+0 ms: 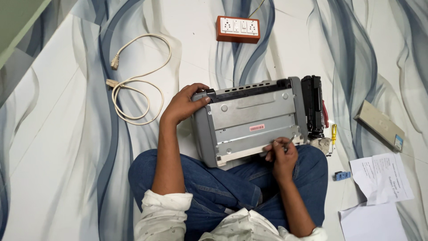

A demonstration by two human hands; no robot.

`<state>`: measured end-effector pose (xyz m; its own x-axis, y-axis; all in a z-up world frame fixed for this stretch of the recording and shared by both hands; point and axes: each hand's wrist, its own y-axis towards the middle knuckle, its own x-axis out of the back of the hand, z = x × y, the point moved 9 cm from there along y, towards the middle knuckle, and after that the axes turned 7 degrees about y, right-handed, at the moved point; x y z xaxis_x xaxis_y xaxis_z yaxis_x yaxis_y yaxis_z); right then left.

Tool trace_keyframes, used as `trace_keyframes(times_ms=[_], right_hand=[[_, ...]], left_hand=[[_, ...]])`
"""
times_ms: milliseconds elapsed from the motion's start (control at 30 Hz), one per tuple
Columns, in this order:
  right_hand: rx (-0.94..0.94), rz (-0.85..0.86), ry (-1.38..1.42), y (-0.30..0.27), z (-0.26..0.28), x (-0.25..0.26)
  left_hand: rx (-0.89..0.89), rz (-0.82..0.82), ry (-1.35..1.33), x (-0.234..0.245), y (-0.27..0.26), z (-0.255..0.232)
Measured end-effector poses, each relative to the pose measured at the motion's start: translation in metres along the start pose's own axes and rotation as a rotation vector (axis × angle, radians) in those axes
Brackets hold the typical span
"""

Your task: The person sits on the floor and uses a screwdriver to remove and reinsert screws on the sides and bottom of a laser printer. They rotate the printer to access different screw locations and place the screws on a nearby paper.

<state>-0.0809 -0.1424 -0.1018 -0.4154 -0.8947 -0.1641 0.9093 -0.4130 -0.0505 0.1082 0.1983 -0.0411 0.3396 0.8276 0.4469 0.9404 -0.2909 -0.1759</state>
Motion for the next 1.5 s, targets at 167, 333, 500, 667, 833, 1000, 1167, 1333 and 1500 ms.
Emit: trace_keyframes(times_ms=[167, 333, 500, 667, 833, 1000, 1167, 1333, 1500], right_hand=[[-0.163, -0.013, -0.074, 0.013, 0.015, 0.006], [-0.219, 0.118, -0.092, 0.004, 0.033, -0.043], [-0.314, 0.274, -0.099, 0.016, 0.026, -0.136], [-0.183, 0.394, -0.236, 0.017, 0.045, -0.187], [0.091, 0.388, -0.558, 0.016, 0.069, -0.200], [0.127, 0.416, -0.618, 0.013, 0.073, -0.214], [0.030, 0.408, -0.630, 0.019, 0.069, -0.217], [-0.080, 0.388, -0.608, 0.022, 0.061, -0.214], [-0.159, 0.362, -0.534, 0.023, 0.056, -0.208]], left_hand=[[-0.002, 0.069, 0.009, -0.008, -0.006, 0.003], [0.019, 0.108, 0.046, -0.010, -0.006, 0.006], [0.001, 0.109, 0.034, -0.006, -0.007, -0.002], [0.039, 0.129, 0.074, -0.004, -0.006, -0.004], [0.077, 0.149, 0.082, -0.006, -0.004, -0.006], [0.065, 0.128, 0.100, -0.004, -0.005, -0.007], [0.059, 0.125, 0.091, -0.005, -0.005, -0.008], [0.111, 0.135, 0.081, -0.006, -0.006, -0.006], [0.116, 0.133, 0.096, -0.005, -0.007, -0.007]])
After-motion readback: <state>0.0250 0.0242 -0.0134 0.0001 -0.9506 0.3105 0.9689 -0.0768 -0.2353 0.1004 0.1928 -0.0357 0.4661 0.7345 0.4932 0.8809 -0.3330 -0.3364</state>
